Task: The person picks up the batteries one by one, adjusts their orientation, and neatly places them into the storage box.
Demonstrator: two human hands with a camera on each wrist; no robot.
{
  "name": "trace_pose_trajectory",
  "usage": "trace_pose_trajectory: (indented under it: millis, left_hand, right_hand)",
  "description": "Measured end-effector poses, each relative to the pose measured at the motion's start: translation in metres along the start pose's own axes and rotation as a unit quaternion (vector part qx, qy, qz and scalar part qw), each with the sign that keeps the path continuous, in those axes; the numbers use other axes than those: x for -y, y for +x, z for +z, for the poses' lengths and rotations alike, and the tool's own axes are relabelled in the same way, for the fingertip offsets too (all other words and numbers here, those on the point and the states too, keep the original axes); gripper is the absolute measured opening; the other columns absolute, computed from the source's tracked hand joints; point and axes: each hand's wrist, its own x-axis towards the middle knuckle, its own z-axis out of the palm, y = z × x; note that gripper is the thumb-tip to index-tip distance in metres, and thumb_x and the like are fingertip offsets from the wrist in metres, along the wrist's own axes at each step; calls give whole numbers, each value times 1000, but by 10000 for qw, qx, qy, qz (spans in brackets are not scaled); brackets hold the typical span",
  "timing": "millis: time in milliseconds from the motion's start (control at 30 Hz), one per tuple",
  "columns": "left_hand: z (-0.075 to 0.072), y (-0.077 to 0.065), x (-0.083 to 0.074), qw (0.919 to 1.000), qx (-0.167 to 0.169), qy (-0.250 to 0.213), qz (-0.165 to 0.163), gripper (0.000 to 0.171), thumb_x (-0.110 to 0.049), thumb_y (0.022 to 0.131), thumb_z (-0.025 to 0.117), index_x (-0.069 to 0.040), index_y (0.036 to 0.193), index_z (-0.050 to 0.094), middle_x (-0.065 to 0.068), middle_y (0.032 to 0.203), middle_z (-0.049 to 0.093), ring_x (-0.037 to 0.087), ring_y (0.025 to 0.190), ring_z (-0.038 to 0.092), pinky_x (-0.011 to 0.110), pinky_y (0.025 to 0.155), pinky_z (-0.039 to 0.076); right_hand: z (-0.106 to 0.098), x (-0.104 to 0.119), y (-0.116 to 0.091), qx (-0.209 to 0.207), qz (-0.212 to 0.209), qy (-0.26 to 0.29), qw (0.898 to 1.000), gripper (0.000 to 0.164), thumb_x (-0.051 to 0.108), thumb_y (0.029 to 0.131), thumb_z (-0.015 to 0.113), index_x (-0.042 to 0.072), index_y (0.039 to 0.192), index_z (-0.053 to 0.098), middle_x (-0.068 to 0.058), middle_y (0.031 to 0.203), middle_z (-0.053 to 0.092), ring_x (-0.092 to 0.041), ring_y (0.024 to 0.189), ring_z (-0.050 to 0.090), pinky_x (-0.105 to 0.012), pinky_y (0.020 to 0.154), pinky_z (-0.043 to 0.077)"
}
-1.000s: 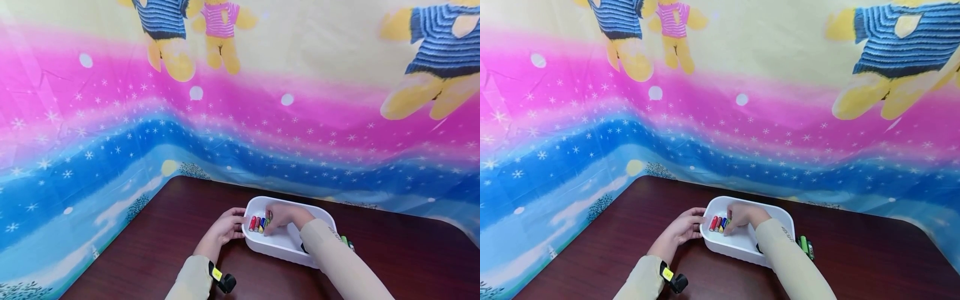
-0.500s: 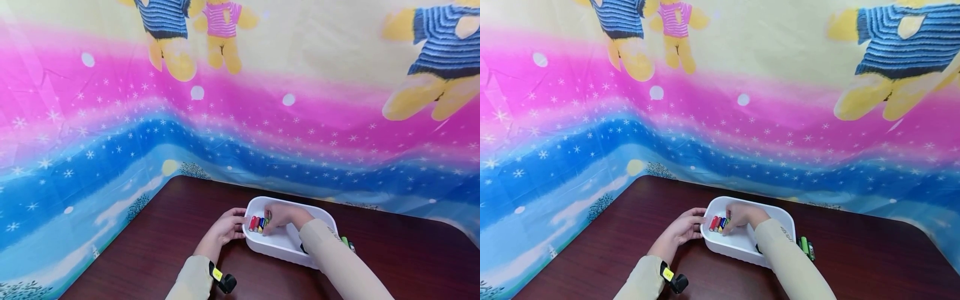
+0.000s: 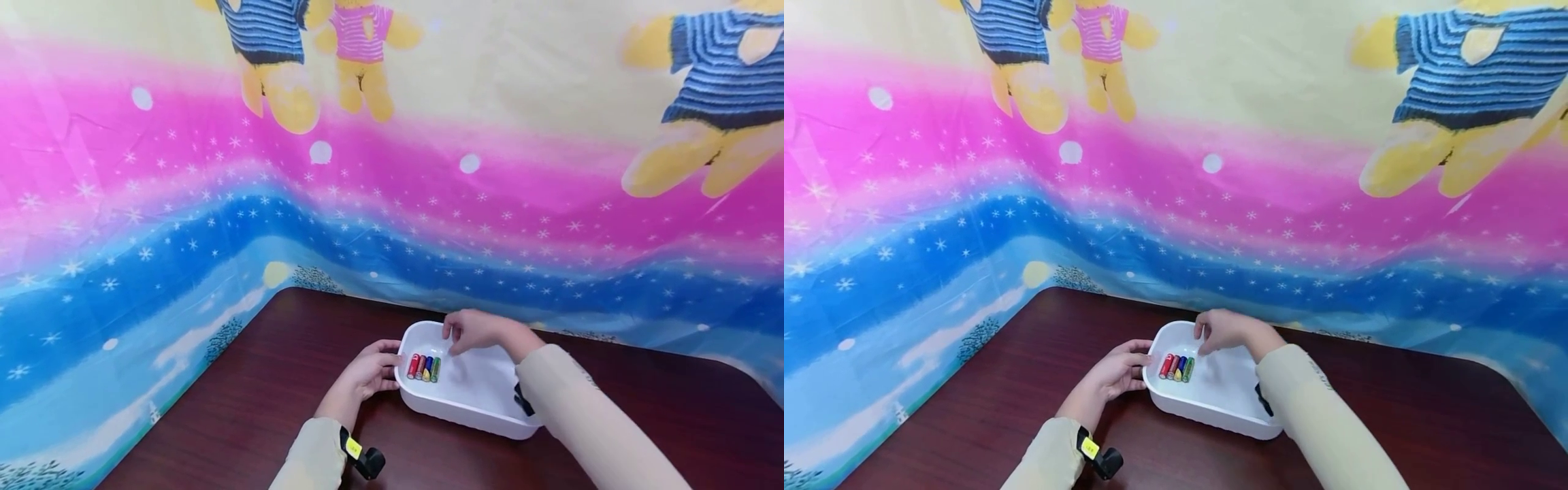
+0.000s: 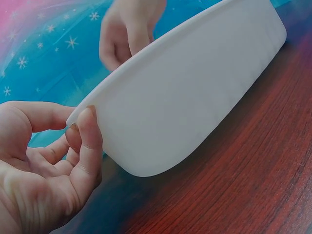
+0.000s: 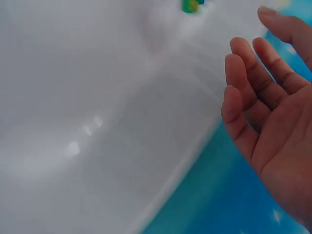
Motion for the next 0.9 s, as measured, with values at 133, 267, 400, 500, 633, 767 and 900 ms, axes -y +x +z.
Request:
trace_pose_trajectory:
  millis: [133, 267, 400, 500, 633, 767, 900]
  left_hand:
    - [0, 0, -1, 10000, -54, 44, -6, 43, -4, 87, 56, -1, 128, 43, 23, 113, 56, 18, 71, 58, 28, 55, 52]
    - [-1, 0, -1, 9999, -82, 90, -15, 43, -4, 87, 56, -1, 128, 43, 24, 115, 55, 20, 74, 59, 29, 57, 53]
    - [-2, -1, 0, 9999, -85, 102, -27, 43, -5, 87, 57, -1, 127, 43, 25, 115, 55, 19, 73, 59, 29, 57, 53]
    - [-2, -1, 0, 9999, -65, 100, -48, 43, -5, 87, 57, -1, 128, 44, 25, 116, 54, 19, 73, 58, 29, 57, 52]
    - [-2, 0, 0, 9999, -44, 94, -40, 43, -5, 87, 57, -1, 128, 43, 24, 116, 55, 19, 74, 59, 29, 57, 53]
    - [-1, 0, 0, 9999, -30, 87, -45, 44, -5, 87, 57, -1, 129, 43, 24, 115, 55, 18, 72, 58, 28, 56, 52]
    - [1, 0, 0, 9999, -14, 92, -60, 45, -6, 87, 57, -1, 130, 42, 24, 115, 54, 16, 69, 57, 27, 55, 52]
  right_hand:
    - [-27, -3, -25, -245, -87, 47, 9997, 21, 14, 80, 70, 7, 97, 61, -1, 82, 57, -16, 75, 51, -30, 65, 46]
    - [-44, -15, -53, -419, 39, 83, 9991, 17, 16, 84, 67, 8, 98, 62, -1, 86, 59, -16, 78, 54, -31, 68, 49]
    - [-50, -36, -81, -512, 298, 123, 9982, 17, 13, 85, 66, 7, 100, 62, -2, 88, 59, -16, 80, 56, -33, 69, 51]
    - [-48, -55, -100, -506, 516, 236, 9971, 18, 10, 85, 64, 4, 101, 62, -3, 87, 60, -18, 78, 56, -33, 67, 50]
    - [-41, -80, -123, -503, 622, 549, 9953, 20, 8, 83, 65, 0, 101, 61, -4, 85, 61, -20, 76, 57, -33, 65, 49]
    - [-32, -100, -141, -591, 566, 690, 9943, 24, 12, 81, 68, 0, 100, 61, -4, 88, 63, -21, 80, 59, -33, 67, 50]
    - [-21, -112, -153, -709, 482, 727, 9937, 29, 16, 79, 71, -2, 100, 61, -4, 87, 63, -20, 81, 58, -32, 67, 49]
